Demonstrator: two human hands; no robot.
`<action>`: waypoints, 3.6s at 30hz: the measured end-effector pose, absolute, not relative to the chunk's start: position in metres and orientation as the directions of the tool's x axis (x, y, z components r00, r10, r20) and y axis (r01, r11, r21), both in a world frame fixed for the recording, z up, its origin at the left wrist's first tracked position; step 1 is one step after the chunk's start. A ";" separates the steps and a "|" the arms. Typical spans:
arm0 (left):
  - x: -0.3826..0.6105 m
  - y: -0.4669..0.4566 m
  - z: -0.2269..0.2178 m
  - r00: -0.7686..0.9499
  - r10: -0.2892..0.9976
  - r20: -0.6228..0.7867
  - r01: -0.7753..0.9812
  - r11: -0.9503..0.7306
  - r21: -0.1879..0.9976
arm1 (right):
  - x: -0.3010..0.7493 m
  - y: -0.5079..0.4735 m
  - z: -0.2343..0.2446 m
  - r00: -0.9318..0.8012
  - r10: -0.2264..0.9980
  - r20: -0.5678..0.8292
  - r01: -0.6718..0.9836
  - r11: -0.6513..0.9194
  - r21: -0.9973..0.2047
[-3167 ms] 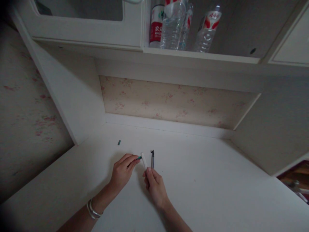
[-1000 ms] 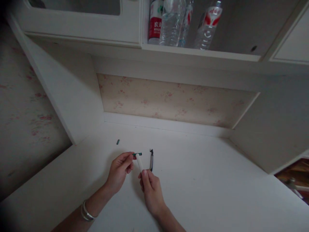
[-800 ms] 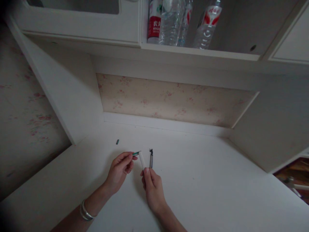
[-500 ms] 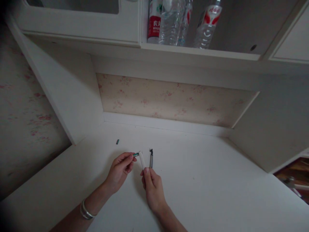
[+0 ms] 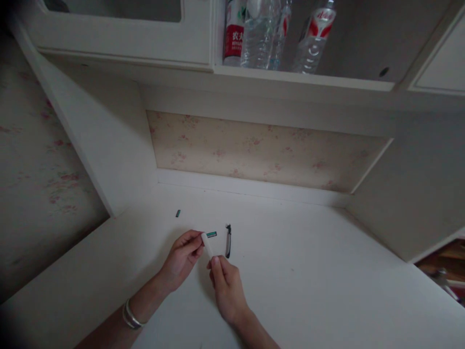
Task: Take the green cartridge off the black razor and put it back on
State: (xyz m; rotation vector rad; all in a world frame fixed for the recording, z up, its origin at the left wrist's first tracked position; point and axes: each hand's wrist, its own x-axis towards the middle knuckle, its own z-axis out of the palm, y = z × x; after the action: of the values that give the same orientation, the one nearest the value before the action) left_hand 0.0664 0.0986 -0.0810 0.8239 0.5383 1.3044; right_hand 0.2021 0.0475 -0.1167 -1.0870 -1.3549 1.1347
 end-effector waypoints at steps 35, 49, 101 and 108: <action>0.066 0.102 -0.080 0.231 0.971 0.058 -0.591 0.093 0.802 | 0.208 0.054 -0.124 0.043 0.982 0.186 0.125 0.180 -0.976; 0.065 0.101 -0.081 0.235 0.970 0.063 -0.620 0.100 0.778 | 0.207 0.051 -0.121 -0.021 0.985 0.174 0.175 0.175 -0.969; 0.065 0.103 -0.085 0.211 0.977 0.036 -0.603 0.101 0.791 | 0.211 0.055 -0.123 0.025 0.993 0.116 0.095 0.113 -0.989; 0.065 0.103 -0.082 0.218 0.975 0.037 -0.602 0.105 0.792 | 0.211 0.056 -0.122 -0.018 0.993 0.115 0.105 0.116 -0.988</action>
State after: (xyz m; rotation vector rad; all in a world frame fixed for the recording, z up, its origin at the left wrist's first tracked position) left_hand 0.0649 0.1031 -0.0821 0.7922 0.5869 1.2658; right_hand 0.2111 0.0560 -0.1219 -1.1936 -1.3479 1.0795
